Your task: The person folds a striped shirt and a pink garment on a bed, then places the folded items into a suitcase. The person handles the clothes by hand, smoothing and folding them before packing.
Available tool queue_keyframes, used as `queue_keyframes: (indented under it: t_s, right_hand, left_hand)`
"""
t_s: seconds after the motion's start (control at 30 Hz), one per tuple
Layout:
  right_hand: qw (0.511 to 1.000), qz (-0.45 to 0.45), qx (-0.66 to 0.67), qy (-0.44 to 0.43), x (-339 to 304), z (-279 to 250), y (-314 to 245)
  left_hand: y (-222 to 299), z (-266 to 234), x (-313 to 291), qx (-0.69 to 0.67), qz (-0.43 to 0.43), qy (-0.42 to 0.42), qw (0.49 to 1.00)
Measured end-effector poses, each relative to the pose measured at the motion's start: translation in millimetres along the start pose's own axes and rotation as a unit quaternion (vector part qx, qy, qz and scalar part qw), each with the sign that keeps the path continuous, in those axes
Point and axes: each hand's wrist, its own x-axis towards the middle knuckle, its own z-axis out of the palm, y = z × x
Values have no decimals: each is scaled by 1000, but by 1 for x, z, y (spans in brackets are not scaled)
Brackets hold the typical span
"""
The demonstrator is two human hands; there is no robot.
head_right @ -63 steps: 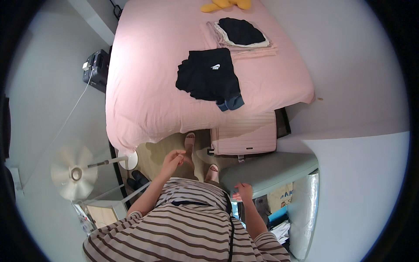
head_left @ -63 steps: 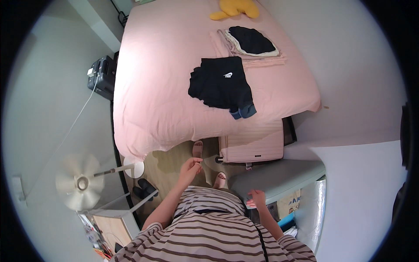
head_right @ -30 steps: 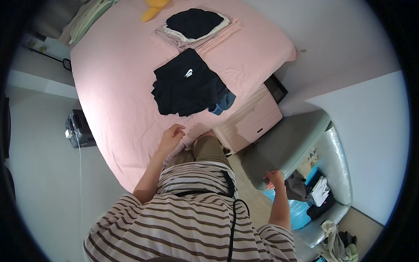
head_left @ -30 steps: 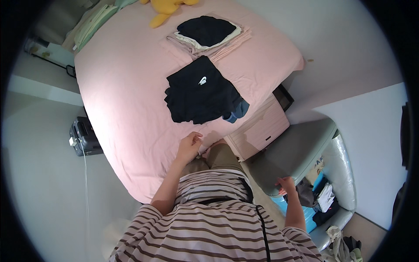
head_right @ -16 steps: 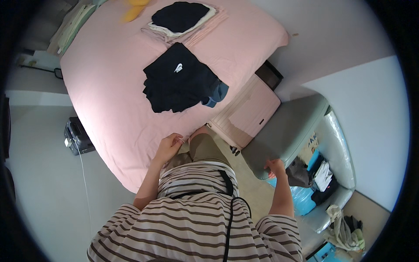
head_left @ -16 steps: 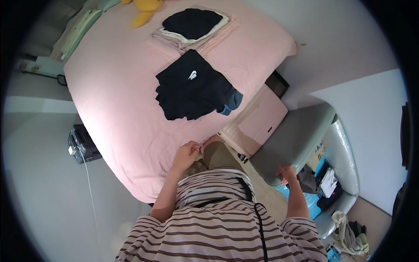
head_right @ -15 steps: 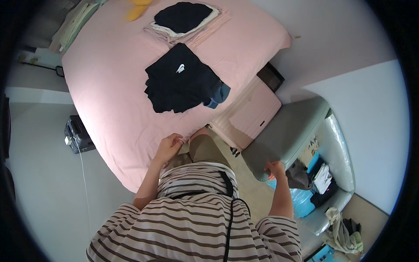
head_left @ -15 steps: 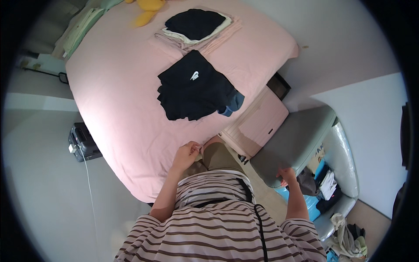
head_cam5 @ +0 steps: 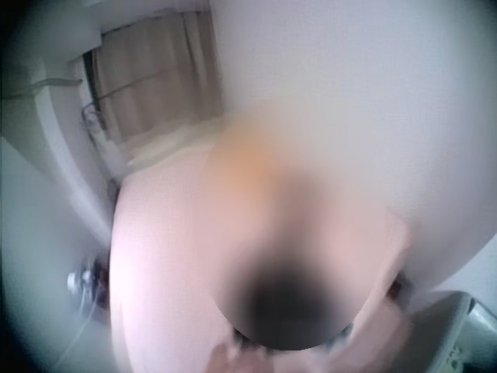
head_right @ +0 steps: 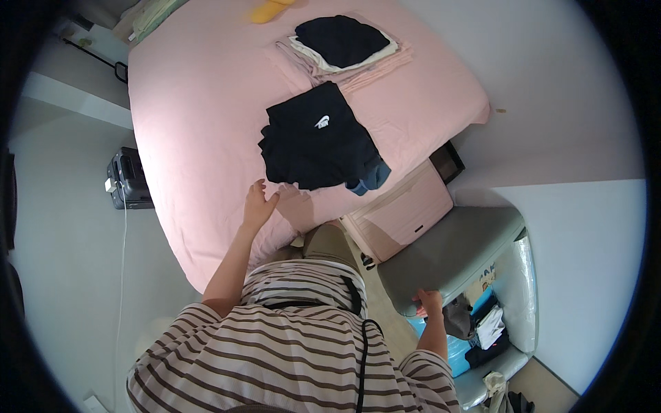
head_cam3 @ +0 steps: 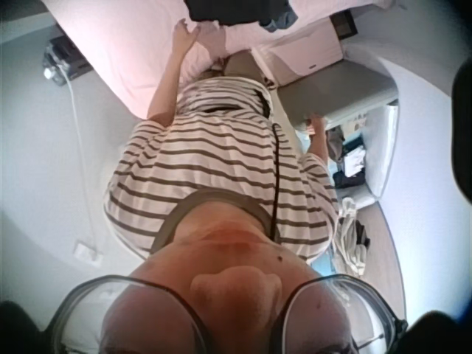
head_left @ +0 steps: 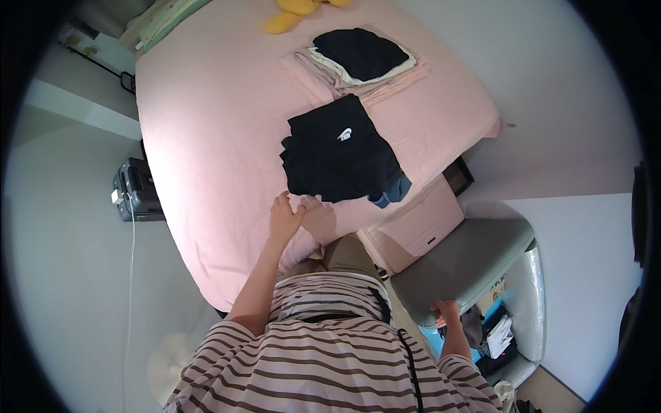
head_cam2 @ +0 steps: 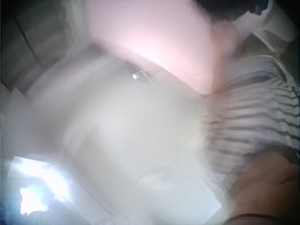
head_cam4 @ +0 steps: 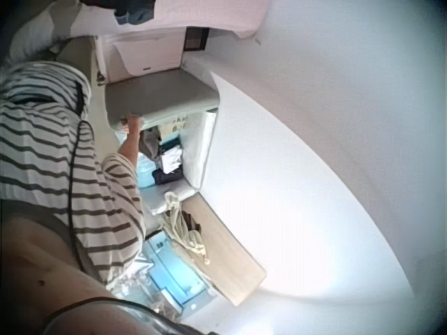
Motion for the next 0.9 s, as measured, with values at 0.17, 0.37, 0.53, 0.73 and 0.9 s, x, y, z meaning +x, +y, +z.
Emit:
queue_keyframes:
  t_s: [0.17,0.37,0.53,0.73,0.9]
  right_hand:
    - [980,84,175,-42,5,17,-56]
    - [926,-288,230,-80,-6,82,-337]
    - [824,-492,279,-37,-19,61,-592]
    - [892,-268,354,-86,-4,64,-761]
    - [946,-162,281,-13,31,77,-775]
  left_hand:
    - [-83,-1,49,-126,-214,-54,967]
    - [-86,55,114,-251,-251,-106,929]
    - [-6,77,136,-403,-232,-30,885]
    - [5,60,168,-500,-408,-151,749]
    - [10,28,172,-558,-400,-95,721]
